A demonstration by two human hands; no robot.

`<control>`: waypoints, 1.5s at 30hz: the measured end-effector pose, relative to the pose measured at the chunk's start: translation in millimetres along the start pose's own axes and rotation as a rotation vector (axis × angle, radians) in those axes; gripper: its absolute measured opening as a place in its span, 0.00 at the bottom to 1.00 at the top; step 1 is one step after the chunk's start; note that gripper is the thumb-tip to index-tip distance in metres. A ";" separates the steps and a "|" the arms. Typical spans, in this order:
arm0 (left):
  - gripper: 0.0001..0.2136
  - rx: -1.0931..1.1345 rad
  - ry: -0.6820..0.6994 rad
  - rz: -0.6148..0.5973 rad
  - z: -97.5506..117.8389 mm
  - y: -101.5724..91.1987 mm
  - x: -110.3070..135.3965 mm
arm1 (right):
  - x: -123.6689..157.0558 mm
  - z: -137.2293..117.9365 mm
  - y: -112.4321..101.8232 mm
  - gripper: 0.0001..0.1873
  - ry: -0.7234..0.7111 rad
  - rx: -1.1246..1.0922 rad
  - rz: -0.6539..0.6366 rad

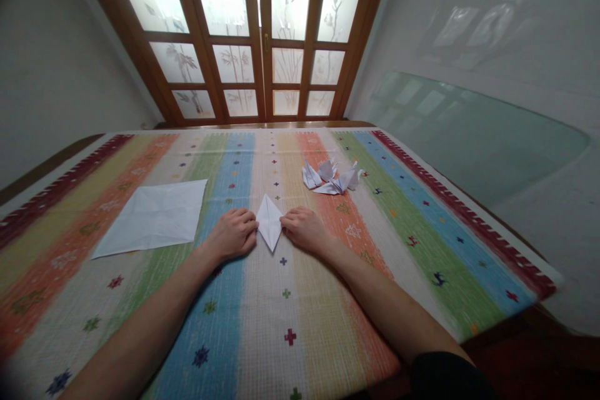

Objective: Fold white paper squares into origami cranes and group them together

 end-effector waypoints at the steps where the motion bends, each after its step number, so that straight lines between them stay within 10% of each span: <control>1: 0.13 -0.002 -0.029 0.011 0.9 -1.3 -0.5 | 0.7 -3.9 -1.1 0.08 -0.014 0.006 -0.011; 20: 0.35 -0.191 -0.283 -0.066 35.6 -0.8 -0.8 | 13.9 -40.8 0.8 0.12 0.104 0.333 0.004; 32: 0.38 -0.135 -0.395 -0.156 31.6 1.8 3.7 | 17.2 -5.6 10.2 0.33 0.401 0.159 -0.051; 45: 0.35 -0.192 -0.372 -0.228 35.1 -0.4 1.1 | 11.0 8.3 10.8 0.24 0.378 -0.059 0.019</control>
Point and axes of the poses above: each hand's wrist, its own x-axis away from the middle knuckle, its own y-axis out of the palm, z = x × y, the point moved 9 cm from there along -x, towards the middle knuckle, and after that the axes turned 11 degrees about y, right-handed, at the moved point
